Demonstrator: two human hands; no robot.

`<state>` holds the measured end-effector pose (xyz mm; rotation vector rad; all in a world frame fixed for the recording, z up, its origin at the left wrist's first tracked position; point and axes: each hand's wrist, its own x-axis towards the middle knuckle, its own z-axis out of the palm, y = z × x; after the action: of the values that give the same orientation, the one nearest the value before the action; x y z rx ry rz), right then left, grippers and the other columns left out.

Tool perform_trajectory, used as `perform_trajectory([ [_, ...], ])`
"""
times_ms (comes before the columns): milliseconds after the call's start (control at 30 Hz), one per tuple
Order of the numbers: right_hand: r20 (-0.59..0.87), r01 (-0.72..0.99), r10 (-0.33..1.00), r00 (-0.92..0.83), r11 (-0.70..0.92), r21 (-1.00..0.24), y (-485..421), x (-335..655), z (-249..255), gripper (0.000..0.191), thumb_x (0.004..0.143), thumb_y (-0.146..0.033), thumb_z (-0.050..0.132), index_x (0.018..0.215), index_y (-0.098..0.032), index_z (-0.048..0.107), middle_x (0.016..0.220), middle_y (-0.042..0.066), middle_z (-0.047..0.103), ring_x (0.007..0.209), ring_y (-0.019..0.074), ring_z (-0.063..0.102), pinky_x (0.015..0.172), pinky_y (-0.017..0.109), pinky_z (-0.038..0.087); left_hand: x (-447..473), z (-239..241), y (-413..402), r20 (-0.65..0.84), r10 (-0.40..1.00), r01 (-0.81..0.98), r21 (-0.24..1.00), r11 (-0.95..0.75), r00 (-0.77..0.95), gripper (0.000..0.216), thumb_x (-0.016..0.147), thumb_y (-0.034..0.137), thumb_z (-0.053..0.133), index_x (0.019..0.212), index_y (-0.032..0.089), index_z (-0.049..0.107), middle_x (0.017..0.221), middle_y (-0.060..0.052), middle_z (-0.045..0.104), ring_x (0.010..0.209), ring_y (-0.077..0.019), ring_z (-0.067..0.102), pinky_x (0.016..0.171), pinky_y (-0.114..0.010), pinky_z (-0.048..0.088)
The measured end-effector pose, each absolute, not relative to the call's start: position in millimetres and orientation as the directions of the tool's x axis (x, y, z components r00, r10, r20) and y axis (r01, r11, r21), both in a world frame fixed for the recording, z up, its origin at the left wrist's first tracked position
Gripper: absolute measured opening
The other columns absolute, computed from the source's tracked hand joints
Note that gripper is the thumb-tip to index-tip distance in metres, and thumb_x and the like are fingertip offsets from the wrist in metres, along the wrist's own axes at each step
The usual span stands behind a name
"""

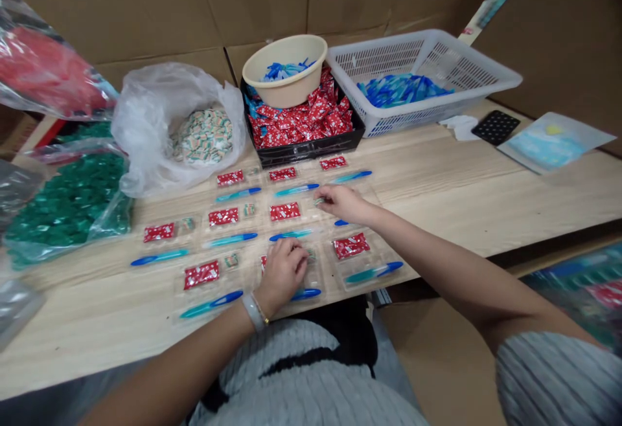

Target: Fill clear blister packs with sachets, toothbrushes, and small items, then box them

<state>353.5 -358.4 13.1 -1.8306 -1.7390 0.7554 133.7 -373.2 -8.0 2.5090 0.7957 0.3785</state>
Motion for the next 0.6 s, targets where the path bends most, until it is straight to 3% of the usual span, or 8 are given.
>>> perform_trajectory([
  [100,-0.038,0.881,0.994,-0.100,0.071,-0.467,-345,347,13,0.017,0.073,-0.010,0.048,0.085,-0.012,0.060,0.082,0.007,0.059,0.076,0.0149,0.053,0.068,0.024,0.037,133,-3,-375,0.096,0.630,0.517,0.486,-0.705,0.770,0.010,0.076,0.020,0.051,0.077,0.020,0.061,0.091,-0.005,0.053,0.089,-0.0194,0.046,0.078,-0.036,0.036],
  [267,-0.210,0.968,0.955,-0.208,0.170,-0.184,-333,337,16,0.018,0.073,-0.006,0.045,0.083,-0.010,0.060,0.091,0.014,0.058,0.077,0.0184,0.056,0.064,0.025,0.036,133,1,-376,0.094,0.629,0.531,0.449,-0.719,0.771,0.012,0.074,0.022,0.052,0.083,0.021,0.061,0.098,-0.006,0.052,0.095,-0.0218,0.044,0.084,-0.040,0.034],
  [433,-0.193,0.971,0.958,-0.212,0.184,-0.154,-328,339,12,0.023,0.072,-0.007,0.047,0.092,-0.011,0.057,0.090,0.013,0.059,0.075,0.0191,0.056,0.060,0.025,0.035,133,2,-376,0.091,0.592,0.504,0.430,-0.749,0.801,0.013,0.077,0.023,0.050,0.084,0.022,0.061,0.101,-0.006,0.051,0.097,-0.0215,0.044,0.086,-0.040,0.033],
  [600,-0.124,0.960,0.974,-0.192,0.159,-0.232,-328,350,6,0.018,0.071,-0.008,0.047,0.083,-0.012,0.059,0.087,0.010,0.059,0.075,0.0170,0.054,0.063,0.023,0.034,129,1,-372,0.096,0.518,0.440,0.410,-0.799,0.850,0.023,0.081,0.023,0.046,0.101,0.021,0.057,0.103,-0.007,0.054,0.097,-0.0211,0.044,0.086,-0.039,0.034],
])
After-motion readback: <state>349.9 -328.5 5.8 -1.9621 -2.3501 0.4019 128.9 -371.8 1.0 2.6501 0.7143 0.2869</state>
